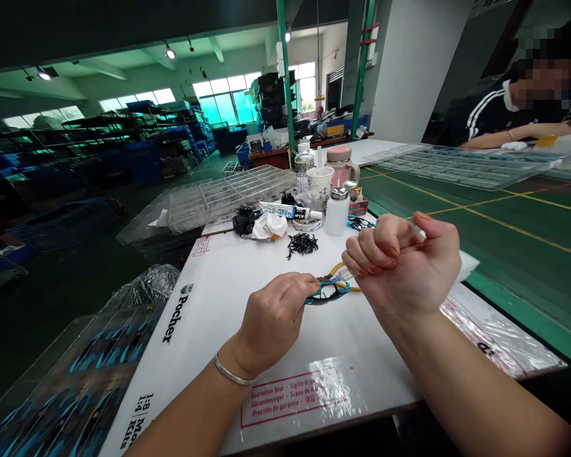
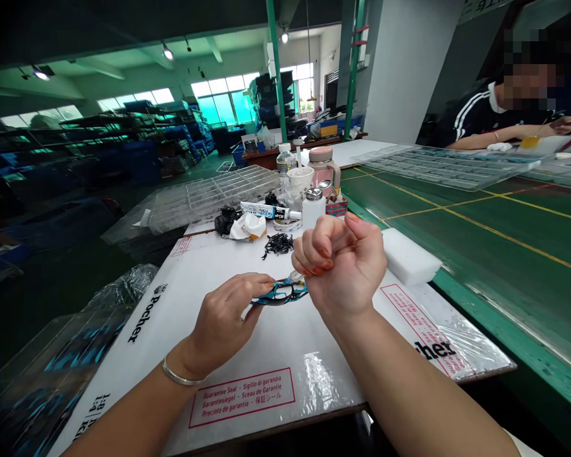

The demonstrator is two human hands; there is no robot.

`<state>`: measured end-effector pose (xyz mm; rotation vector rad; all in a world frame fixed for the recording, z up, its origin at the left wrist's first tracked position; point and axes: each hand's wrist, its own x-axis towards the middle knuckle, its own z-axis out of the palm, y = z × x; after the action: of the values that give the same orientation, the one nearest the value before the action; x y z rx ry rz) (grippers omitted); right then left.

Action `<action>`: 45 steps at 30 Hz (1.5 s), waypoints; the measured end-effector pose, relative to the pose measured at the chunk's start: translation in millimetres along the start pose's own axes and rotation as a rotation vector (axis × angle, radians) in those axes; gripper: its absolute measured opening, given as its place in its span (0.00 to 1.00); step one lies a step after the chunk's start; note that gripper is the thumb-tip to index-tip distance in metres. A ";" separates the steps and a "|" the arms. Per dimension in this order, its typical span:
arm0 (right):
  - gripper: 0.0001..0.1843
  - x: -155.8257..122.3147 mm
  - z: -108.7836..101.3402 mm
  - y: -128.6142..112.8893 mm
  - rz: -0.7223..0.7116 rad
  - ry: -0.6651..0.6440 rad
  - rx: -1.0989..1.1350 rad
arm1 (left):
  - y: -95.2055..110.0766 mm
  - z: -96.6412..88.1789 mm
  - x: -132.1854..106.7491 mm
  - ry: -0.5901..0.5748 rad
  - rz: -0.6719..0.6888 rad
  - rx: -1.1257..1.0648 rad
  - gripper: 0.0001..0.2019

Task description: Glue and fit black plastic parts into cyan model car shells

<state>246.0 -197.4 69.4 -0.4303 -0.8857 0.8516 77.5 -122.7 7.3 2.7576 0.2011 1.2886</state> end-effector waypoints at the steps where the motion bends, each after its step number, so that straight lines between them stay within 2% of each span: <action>1: 0.21 -0.1 0.0 0.0 -0.004 0.003 0.000 | 0.1 -0.2 0.0 0.000 0.001 -0.001 0.13; 29: 0.23 -1.3 1.5 -4.5 -0.027 0.049 -0.058 | 0.6 -3.0 0.6 0.011 -0.022 -0.015 0.14; 38: 0.22 -1.2 6.3 -4.0 -0.040 -0.009 -0.160 | -2.6 -3.1 -1.0 -0.002 -0.027 -0.020 0.16; 40: 0.24 -3.0 8.4 -9.8 -0.078 -0.011 -0.217 | -4.1 -3.8 -1.3 -0.001 -0.053 -0.031 0.18; 42: 0.26 -5.2 7.3 -20.1 -0.178 0.046 -0.310 | -5.6 -5.7 -0.8 0.021 -0.128 -0.060 0.18; 45: 0.27 -5.0 -5.9 -40.0 -0.434 0.193 -0.497 | -8.0 -10.4 1.5 0.054 -0.357 -0.163 0.18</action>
<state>267.7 -225.5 89.3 -0.7062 -0.9614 0.1795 69.9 -114.3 14.0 2.4124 0.5383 1.2219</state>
